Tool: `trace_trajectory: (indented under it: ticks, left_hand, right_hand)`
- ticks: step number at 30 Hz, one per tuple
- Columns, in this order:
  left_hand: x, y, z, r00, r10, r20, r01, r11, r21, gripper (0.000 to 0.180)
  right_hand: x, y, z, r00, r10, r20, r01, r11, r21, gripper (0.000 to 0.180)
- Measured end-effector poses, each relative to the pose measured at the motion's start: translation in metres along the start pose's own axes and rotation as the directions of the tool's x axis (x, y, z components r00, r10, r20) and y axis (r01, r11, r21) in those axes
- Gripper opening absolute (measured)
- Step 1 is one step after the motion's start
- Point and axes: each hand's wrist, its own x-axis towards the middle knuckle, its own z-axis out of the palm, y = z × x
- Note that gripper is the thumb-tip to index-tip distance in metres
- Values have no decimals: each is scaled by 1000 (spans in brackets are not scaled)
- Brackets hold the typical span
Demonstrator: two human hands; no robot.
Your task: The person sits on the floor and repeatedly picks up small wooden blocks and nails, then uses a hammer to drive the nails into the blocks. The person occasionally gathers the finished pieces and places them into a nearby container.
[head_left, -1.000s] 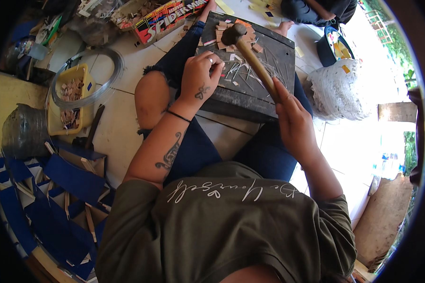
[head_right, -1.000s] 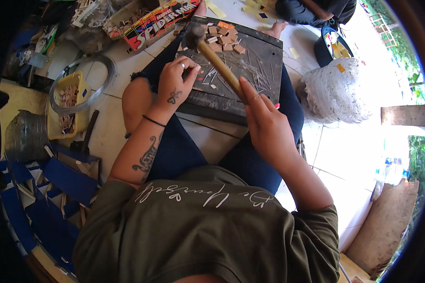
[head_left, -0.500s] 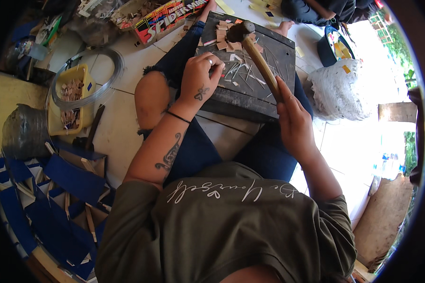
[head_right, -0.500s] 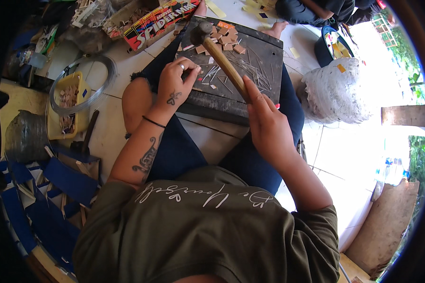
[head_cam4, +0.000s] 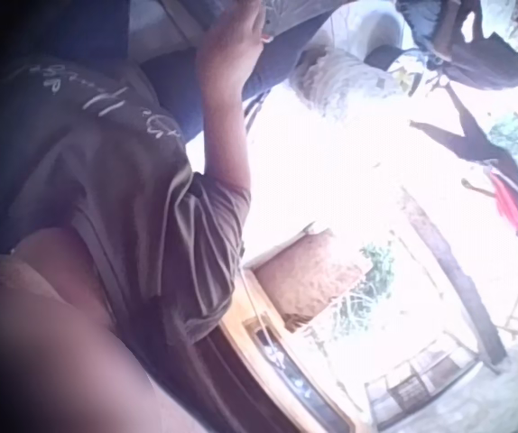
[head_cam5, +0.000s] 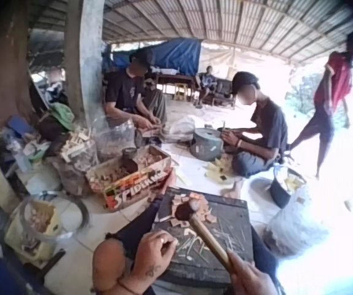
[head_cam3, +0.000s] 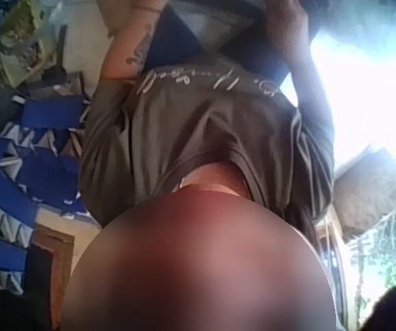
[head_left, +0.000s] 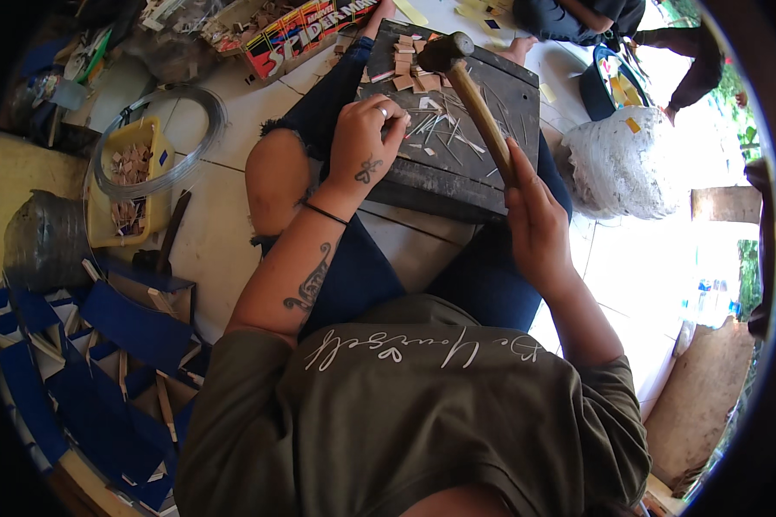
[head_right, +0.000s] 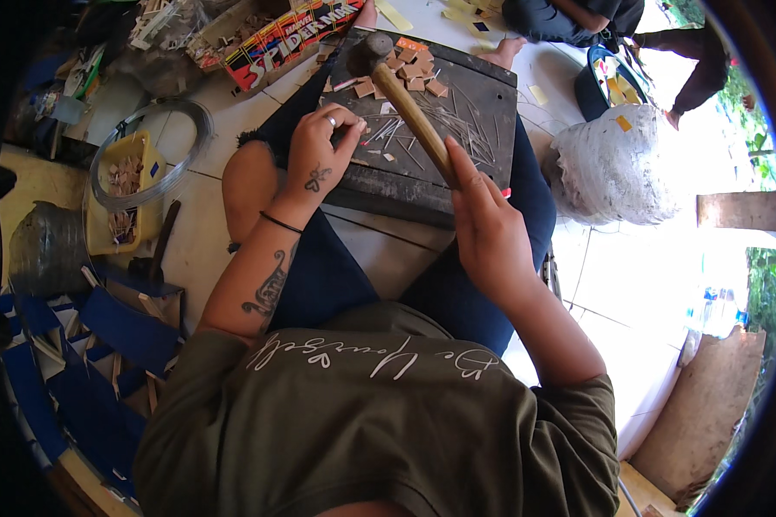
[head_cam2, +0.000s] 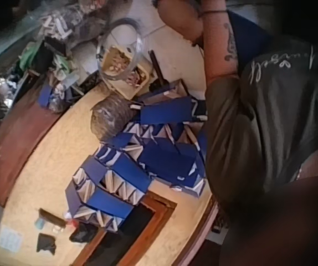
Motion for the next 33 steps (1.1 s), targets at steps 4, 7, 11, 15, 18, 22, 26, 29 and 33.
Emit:
trace_trajectory:
  ticks: [4, 7, 11, 15, 18, 22, 26, 29, 33]
  left_hand:
    - [0, 1, -2, 1000, 5, 7, -5, 998, 63, 10]
    - [1, 5, -5, 1000, -3, 8, 2, 996, 85, 7]
    - [2, 6, -11, 987, -158, -1, 158, 986, -58, 6]
    - [-6, -30, -57, 950, -284, -127, 282, 959, -31, 16]
    - [-13, -92, -141, 925, -187, -332, 297, 899, 322, 19]
    - [-38, -154, -280, 874, -299, -384, 486, 548, 681, 23]
    - [-61, -156, -355, 704, -517, -487, 542, -52, 839, 25]
    - [-52, -142, -335, 784, -429, -448, 474, -52, 879, 32]
    - [2, -114, -250, 984, -156, -84, 158, 558, 814, 37]
  right_hand:
    - [1, 8, 1, 992, 94, 85, -99, 994, 48, 49]
    - [6, 25, -4, 994, 86, -68, -77, 989, 125, 47]
    - [26, 69, -12, 958, 153, -242, -211, 949, -236, 47]
    - [39, 111, 2, 901, 342, -266, -430, 775, -462, 47]
    - [42, 122, 13, 926, 187, -329, -355, 732, -582, 48]
    - [50, 110, 16, 943, -53, -330, -142, 830, -540, 43]
    - [72, 93, 19, 991, -30, -131, -33, 892, -450, 33]
    - [91, 88, 27, 997, 11, -72, -43, 884, -466, 24]
    - [111, 94, 34, 997, 76, 21, -57, 879, -473, 15]
